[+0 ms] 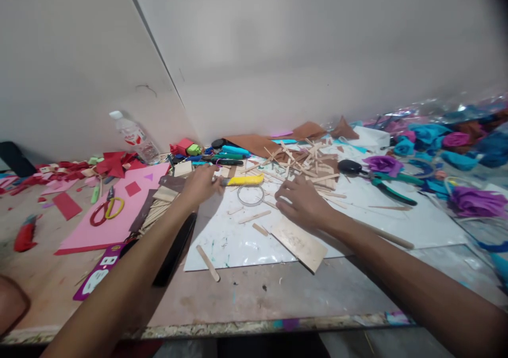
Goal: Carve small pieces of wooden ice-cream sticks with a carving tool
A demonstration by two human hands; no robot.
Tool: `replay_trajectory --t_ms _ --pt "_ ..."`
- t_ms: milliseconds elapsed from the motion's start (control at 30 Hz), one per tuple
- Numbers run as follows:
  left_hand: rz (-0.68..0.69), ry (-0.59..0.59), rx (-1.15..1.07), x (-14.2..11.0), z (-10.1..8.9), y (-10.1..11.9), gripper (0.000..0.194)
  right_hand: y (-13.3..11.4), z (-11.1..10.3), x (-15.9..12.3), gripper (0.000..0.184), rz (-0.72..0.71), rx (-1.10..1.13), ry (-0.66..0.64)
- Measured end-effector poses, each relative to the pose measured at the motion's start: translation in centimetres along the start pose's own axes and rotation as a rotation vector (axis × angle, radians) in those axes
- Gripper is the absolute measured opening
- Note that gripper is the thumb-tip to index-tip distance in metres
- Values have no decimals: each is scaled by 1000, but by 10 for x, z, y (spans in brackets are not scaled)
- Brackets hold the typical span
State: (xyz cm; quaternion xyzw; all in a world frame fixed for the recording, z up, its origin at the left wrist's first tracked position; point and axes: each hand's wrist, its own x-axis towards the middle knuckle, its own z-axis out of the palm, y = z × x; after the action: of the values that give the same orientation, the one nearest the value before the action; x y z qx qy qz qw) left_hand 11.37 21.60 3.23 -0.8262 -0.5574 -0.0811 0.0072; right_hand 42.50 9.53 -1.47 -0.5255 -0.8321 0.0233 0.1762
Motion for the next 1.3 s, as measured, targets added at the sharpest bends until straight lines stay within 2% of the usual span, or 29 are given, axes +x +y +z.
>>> replay_trajectory --t_ms 100,167,367,500,567,633,767,900,1100,1300 --pt "-48 -101 -5 25 5 3 39 -3 -4 0 28 -14 6 8" --pt "-72 -160 -18 33 5 4 38 -7 -6 0 29 -19 12 17" --pt "-60 -262 -80 21 -8 -9 41 -16 -11 -2 28 -48 49 46" --pt "4 -310 -125 4 -18 -19 81 -14 -11 -2 27 -50 64 64" --pt "30 -325 -141 -4 -22 -22 88 -13 -10 -2 27 -53 67 64" --pt "61 -342 -151 -12 -25 -24 83 -12 -9 -1 27 -58 68 60" --pt "154 -368 -181 -24 -26 -27 51 -10 -7 -1 28 -62 65 55" --pt "222 -322 -184 -25 -17 -30 30 -7 -4 -1 29 -69 65 52" --pt "277 -310 -142 -24 -9 -36 16 -2 -3 2 28 -71 89 51" --pt "294 -296 -118 -29 -23 -43 13 1 -9 3 31 -77 110 49"
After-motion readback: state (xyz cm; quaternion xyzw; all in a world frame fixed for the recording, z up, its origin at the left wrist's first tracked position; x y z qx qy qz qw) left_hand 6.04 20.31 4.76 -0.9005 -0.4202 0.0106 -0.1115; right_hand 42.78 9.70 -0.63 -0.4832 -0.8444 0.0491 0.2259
